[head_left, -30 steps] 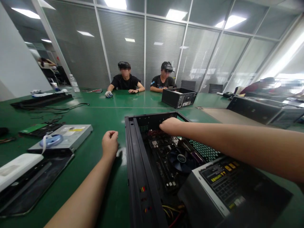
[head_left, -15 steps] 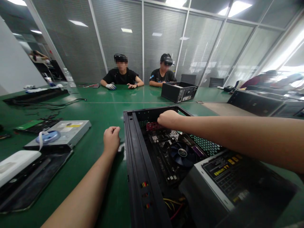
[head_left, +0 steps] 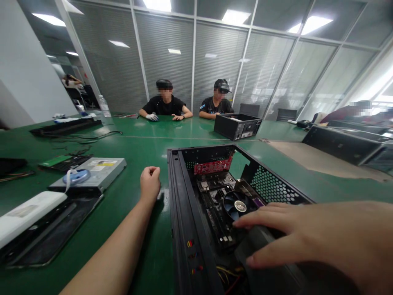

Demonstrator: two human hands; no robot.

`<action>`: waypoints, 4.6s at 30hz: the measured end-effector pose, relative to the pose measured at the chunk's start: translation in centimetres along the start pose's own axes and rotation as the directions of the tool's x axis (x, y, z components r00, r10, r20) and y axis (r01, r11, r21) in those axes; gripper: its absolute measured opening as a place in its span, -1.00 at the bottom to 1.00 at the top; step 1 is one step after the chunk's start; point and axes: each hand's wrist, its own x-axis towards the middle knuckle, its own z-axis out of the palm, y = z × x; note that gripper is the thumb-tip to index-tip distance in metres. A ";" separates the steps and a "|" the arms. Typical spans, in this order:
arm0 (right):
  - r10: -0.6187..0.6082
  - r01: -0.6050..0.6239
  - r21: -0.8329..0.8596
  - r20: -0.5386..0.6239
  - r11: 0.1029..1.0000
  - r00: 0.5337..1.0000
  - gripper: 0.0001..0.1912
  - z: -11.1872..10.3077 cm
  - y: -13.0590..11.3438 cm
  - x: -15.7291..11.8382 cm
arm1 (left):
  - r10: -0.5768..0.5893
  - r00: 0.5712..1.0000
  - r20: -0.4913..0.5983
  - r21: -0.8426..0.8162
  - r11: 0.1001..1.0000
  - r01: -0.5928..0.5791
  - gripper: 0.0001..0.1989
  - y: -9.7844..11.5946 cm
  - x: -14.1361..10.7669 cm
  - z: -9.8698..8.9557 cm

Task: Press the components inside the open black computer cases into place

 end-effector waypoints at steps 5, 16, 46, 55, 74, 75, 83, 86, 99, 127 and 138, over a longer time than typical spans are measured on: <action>-0.349 0.352 0.007 0.141 0.936 0.926 -0.28 -3.5 -0.7 12.5 | 0.070 0.992 -0.102 -0.007 0.997 -0.071 -0.75 -0.8 0.1 -0.5; -0.264 0.057 -0.411 -0.469 0.910 0.843 -0.58 -0.8 -8.8 32.3 | 0.226 0.968 -0.109 0.108 0.971 -0.215 -0.76 -1.5 0.7 -0.4; 0.246 0.146 0.879 -0.281 0.453 0.928 -0.86 10.7 -4.5 11.9 | 0.344 0.922 0.181 0.226 0.897 -0.379 -0.86 0.3 -1.4 -0.7; 0.214 0.135 0.640 -0.437 0.757 0.874 -0.68 10.2 -2.7 12.7 | 0.324 0.918 0.227 0.234 0.897 -0.375 -0.85 -0.3 -0.8 -0.5; 0.069 0.133 0.481 -0.381 0.867 0.922 -0.60 11.6 -2.9 12.5 | 0.270 0.925 0.267 0.173 0.931 -0.321 -0.92 0.5 -1.5 -0.1; 0.073 0.130 0.487 -0.376 0.864 0.924 -0.60 11.5 -2.9 12.6 | 0.270 0.925 0.269 0.173 0.931 -0.322 -0.92 0.5 -1.5 -0.1; 0.087 0.100 0.495 -0.341 0.863 0.936 -0.60 12.6 -1.9 13.0 | 0.290 0.911 0.294 0.142 0.929 -0.341 -0.92 -0.1 -1.7 0.3; 0.085 0.095 0.486 -0.336 0.869 0.938 -0.59 12.8 -0.9 12.7 | 0.299 0.911 0.283 0.145 0.926 -0.349 -0.91 -0.1 -1.7 0.4; 0.193 0.048 0.527 -0.393 0.848 0.899 -0.55 11.3 3.3 11.5 | 0.309 0.908 0.284 0.146 0.922 -0.360 -0.88 0.0 -1.9 0.2; -0.331 0.425 0.069 -0.520 0.902 0.787 -0.22 -0.9 -8.4 17.5 | -0.096 0.981 -0.166 -0.188 0.980 0.064 -0.56 -2.1 1.5 -2.0; -0.159 0.156 0.100 0.018 0.983 0.987 0.05 -6.1 -3.9 33.7 | -0.104 0.991 -0.086 -0.188 0.978 0.086 -0.62 -2.3 1.8 -1.9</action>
